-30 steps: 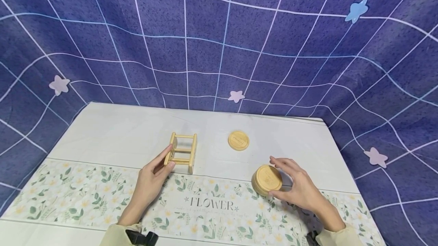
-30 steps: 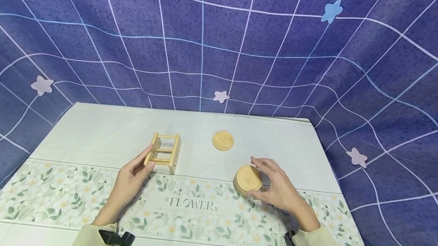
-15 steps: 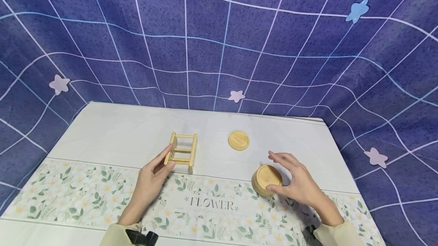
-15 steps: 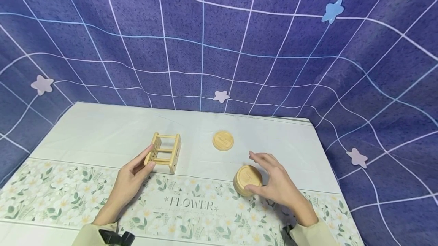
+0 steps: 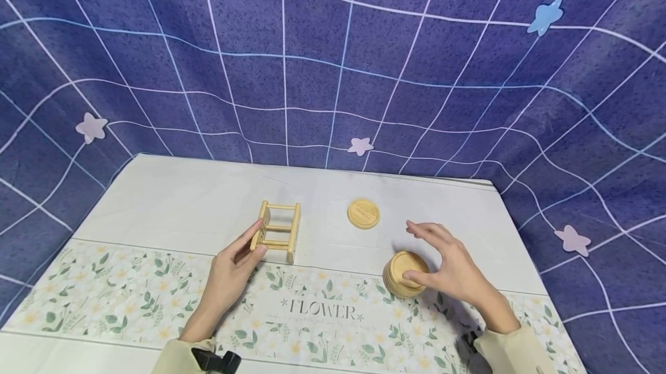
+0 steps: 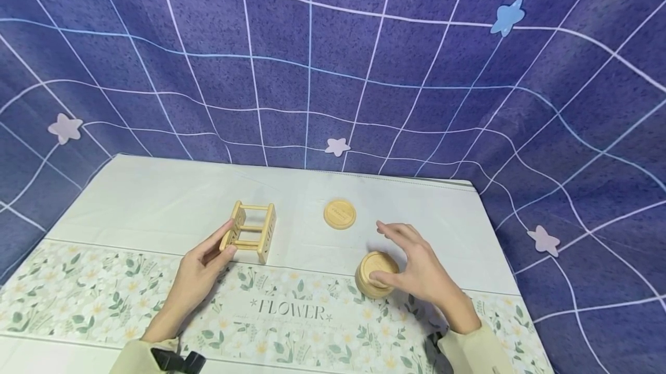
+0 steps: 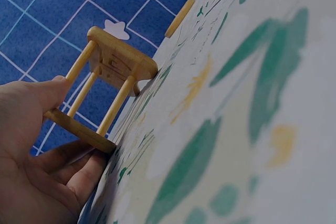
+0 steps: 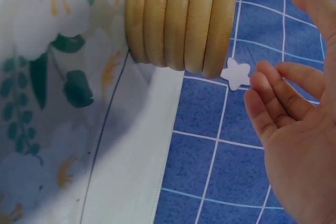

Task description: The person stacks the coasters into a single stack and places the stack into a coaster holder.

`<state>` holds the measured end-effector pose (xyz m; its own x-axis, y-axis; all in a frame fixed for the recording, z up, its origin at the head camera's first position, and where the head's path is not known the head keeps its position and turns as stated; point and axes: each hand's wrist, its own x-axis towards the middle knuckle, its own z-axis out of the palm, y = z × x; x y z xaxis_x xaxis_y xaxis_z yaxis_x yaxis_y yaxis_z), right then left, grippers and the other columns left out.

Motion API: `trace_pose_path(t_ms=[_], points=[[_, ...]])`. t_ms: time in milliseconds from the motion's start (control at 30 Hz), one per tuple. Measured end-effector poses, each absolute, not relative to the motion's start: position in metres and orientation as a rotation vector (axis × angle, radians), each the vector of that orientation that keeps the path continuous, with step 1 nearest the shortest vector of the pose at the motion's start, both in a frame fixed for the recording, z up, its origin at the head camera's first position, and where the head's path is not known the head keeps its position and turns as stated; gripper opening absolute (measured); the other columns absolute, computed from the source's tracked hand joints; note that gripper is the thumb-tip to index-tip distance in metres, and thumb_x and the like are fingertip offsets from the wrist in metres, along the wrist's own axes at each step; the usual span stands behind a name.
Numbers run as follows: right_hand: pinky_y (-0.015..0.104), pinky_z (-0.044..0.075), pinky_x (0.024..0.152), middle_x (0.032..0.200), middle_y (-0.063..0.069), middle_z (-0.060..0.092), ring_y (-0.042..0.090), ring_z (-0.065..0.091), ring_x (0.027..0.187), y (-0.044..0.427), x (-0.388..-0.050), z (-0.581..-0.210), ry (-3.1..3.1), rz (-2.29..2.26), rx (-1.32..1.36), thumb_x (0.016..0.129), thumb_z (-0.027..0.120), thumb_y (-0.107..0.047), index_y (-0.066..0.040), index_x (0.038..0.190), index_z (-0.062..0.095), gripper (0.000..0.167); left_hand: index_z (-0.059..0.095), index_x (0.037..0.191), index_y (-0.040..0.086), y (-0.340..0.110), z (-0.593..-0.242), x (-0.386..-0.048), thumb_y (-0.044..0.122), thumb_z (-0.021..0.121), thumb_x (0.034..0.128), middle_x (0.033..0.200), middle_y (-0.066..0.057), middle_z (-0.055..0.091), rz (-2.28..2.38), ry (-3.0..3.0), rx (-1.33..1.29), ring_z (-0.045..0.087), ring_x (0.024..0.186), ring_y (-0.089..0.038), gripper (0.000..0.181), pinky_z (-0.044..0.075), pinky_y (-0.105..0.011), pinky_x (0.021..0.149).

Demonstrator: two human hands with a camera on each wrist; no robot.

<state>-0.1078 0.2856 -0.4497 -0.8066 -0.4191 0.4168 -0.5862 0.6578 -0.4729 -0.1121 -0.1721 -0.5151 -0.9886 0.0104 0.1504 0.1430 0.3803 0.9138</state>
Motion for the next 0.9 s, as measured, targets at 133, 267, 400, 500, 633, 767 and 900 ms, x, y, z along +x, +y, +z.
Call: trace_pose_path(t_ms=[133,267,400,500,633,767,900], points=[[0.054,0.063,0.103,0.141,0.005,0.070,0.029,0.068,0.128,0.284,-0.113,-0.447,-2.610,0.895,0.820,0.071,0.106,-0.022,-0.009,0.158,0.062,0.098,0.052,0.168,0.027,-0.172,-0.515,-0.112,0.030,0.071,0.1121,0.171,-0.017,0.048,-1.670,-2.508,-0.141,0.060,0.145,-0.042,0.059,0.048,-0.005,0.105],[0.056,0.063,0.103,0.141,0.006,0.070,0.031,0.068,0.128,0.283,-0.117,-0.446,-2.609,0.898,0.830,0.072,0.106,-0.022,-0.008,0.158,0.062,0.097,0.052,0.168,0.026,-0.171,-0.514,-0.113,0.030,0.072,0.1121,0.171,-0.017,0.048,-1.665,-2.505,-0.142,0.060,0.145,-0.042,0.059,0.048,-0.005,0.105],[0.056,0.064,0.102,0.140,0.007,0.071,0.032,0.069,0.127,0.282,-0.121,-0.443,-2.590,0.885,0.849,0.072,0.106,-0.019,-0.005,0.156,0.063,0.095,0.052,0.168,0.025,-0.171,-0.514,-0.113,0.029,0.072,0.1120,0.171,-0.018,0.048,-1.657,-2.503,-0.147,0.060,0.145,-0.042,0.059,0.047,-0.004,0.105],[0.056,0.063,0.101,0.138,0.007,0.072,0.033,0.069,0.126,0.281,-0.123,-0.441,-2.578,0.894,0.858,0.071,0.105,-0.017,-0.005,0.156,0.063,0.095,0.052,0.168,0.025,-0.171,-0.513,-0.113,0.028,0.072,0.1120,0.170,-0.018,0.049,-1.657,-2.503,-0.149,0.060,0.145,-0.042,0.059,0.047,-0.004,0.105],[0.057,0.063,0.101,0.137,0.005,0.072,0.032,0.069,0.126,0.281,-0.127,-0.438,-2.579,0.905,0.852,0.072,0.106,-0.017,-0.007,0.156,0.064,0.094,0.052,0.168,0.025,-0.170,-0.513,-0.113,0.029,0.072,0.1120,0.171,-0.018,0.048,-1.657,-2.512,-0.143,0.060,0.145,-0.042,0.060,0.047,-0.004,0.105],[0.057,0.063,0.102,0.137,0.006,0.073,0.032,0.071,0.125,0.280,-0.132,-0.436,-2.576,0.894,0.853,0.072,0.106,-0.020,-0.006,0.155,0.065,0.093,0.051,0.168,0.026,-0.171,-0.514,-0.112,0.029,0.072,0.1120,0.171,-0.017,0.048,-1.665,-2.517,-0.136,0.059,0.146,-0.042,0.060,0.047,-0.005,0.106],[0.056,0.062,0.102,0.136,0.006,0.074,0.031,0.072,0.122,0.280,-0.136,-0.433,-2.566,0.890,0.859,0.071,0.106,-0.021,-0.007,0.154,0.065,0.094,0.052,0.168,0.024,-0.171,-0.514,-0.112,0.029,0.072,0.1119,0.170,-0.018,0.048,-1.668,-2.512,-0.140,0.060,0.145,-0.042,0.060,0.048,-0.005,0.105]])
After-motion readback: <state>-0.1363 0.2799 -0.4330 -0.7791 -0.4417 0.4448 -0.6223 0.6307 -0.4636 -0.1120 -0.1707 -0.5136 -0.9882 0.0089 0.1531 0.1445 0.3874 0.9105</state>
